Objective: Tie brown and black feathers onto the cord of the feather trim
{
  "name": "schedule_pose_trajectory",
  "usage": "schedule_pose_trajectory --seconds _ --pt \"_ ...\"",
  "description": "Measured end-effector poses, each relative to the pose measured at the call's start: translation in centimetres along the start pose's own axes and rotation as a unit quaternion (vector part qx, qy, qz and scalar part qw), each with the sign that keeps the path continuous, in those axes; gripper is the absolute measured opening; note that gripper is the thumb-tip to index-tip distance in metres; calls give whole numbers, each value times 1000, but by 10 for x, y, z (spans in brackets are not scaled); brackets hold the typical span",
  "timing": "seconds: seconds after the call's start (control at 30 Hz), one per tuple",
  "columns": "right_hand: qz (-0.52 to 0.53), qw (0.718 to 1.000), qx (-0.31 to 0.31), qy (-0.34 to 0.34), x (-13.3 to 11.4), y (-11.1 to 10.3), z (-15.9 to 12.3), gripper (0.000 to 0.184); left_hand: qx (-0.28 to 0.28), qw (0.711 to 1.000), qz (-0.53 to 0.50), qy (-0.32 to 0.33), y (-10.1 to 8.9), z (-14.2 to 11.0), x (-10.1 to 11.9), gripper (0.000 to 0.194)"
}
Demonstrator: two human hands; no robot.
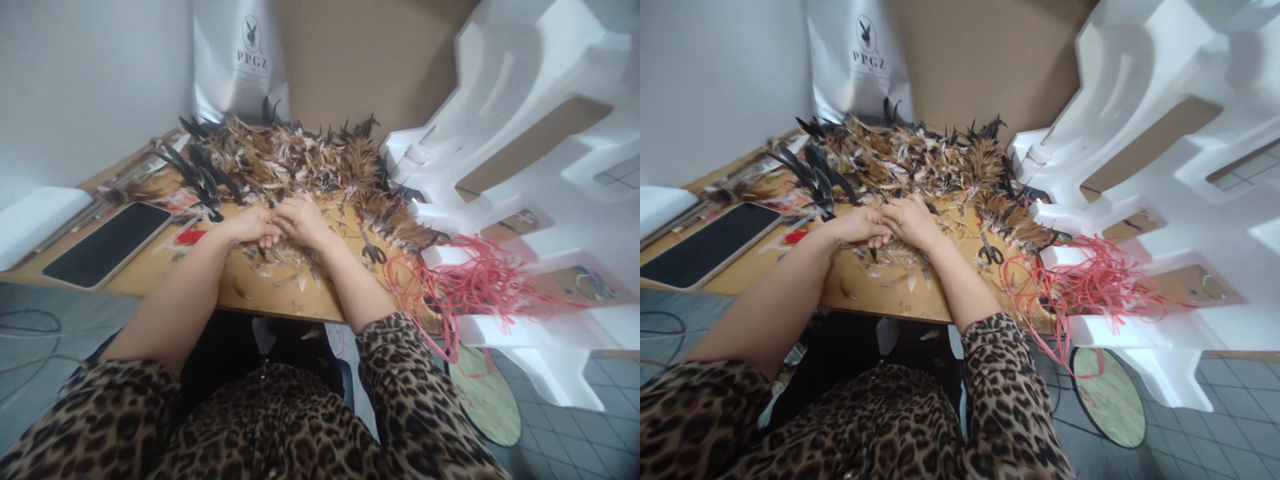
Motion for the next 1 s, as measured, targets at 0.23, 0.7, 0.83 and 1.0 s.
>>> schedule_pose_trajectory --seconds 0.23,0.7,0.83,1.0 --pt "20 998 24 63 19 6 -1 28 62 998 -12 8 0 4 3 21" --pt "153 964 98 195 37 11 -9 18 32 999 -21 28 4 5 0 19" --pt "193 955 128 186 39 12 -6 14 29 999 -14 16 6 3 2 20" --pt "390 875 87 274 52 24 -9 16 13 998 -28 52 11 1 8 17"
Point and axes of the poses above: each hand's wrist, its own z-axis towards the middle knuckle, its own y-axis out of the palm, x = y × z, the point moved 4 cm from there along z, towards the middle knuckle
